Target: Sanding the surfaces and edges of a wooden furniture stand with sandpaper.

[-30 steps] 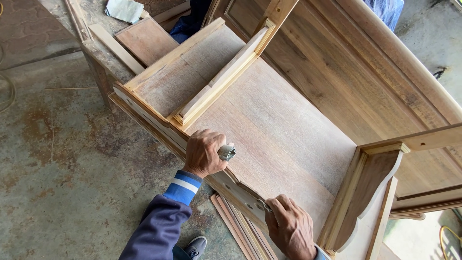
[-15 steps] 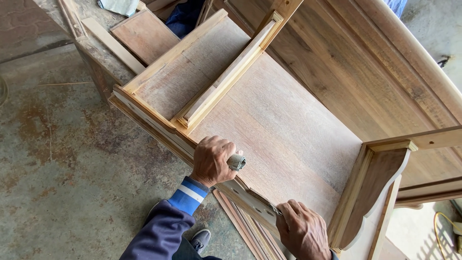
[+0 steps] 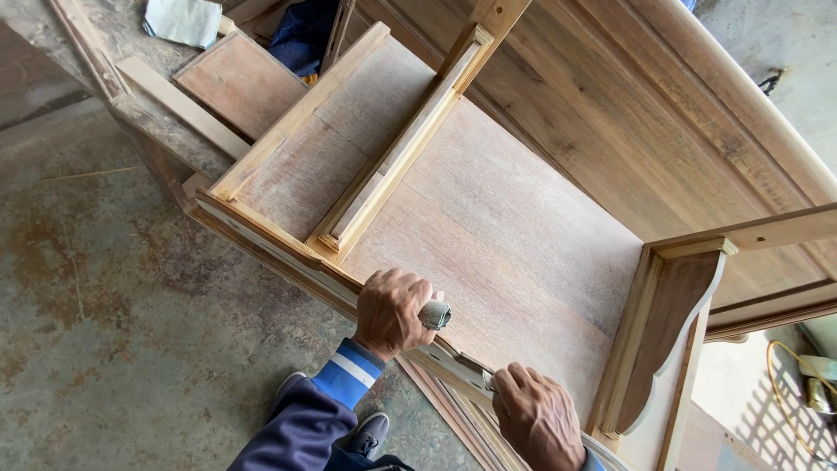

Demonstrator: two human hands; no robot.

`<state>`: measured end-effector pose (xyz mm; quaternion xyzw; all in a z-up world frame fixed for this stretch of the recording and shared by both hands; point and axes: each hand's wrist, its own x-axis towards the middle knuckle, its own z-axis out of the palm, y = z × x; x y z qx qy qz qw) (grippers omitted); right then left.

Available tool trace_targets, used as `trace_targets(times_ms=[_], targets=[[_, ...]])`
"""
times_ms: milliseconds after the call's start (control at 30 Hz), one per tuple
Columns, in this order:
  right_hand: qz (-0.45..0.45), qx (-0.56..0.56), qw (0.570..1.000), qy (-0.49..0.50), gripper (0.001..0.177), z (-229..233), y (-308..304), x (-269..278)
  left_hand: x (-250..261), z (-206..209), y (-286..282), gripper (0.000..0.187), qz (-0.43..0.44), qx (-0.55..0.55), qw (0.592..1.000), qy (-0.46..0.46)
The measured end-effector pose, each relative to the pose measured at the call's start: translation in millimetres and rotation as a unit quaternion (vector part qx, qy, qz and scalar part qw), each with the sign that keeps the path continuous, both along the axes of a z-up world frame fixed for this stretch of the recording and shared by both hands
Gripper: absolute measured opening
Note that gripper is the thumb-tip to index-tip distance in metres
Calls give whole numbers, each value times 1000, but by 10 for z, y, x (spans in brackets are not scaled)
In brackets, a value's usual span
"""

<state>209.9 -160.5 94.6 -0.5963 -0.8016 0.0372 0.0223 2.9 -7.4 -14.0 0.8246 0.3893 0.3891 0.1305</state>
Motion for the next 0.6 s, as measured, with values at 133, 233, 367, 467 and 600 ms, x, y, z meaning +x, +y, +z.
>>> trace_targets(times_ms=[133, 233, 367, 467, 600], targets=[[5, -24, 999, -27, 12, -235, 159, -100, -8, 107, -25, 27, 16, 15, 1000, -4], [7, -74, 996, -43, 12, -243, 243, -203, -49, 112, -24, 25, 1, 2, 1000, 9], [-35, -45, 998, 2, 11, -14, -2, 73, -35, 162, -12, 25, 0, 11, 1000, -18], [-51, -43, 998, 3, 12, -38, -2, 121, -19, 177, -29, 24, 13, 18, 999, -27], [-6, -42, 999, -2, 11, -204, 278, -274, -42, 160, -42, 27, 13, 24, 1000, -9]])
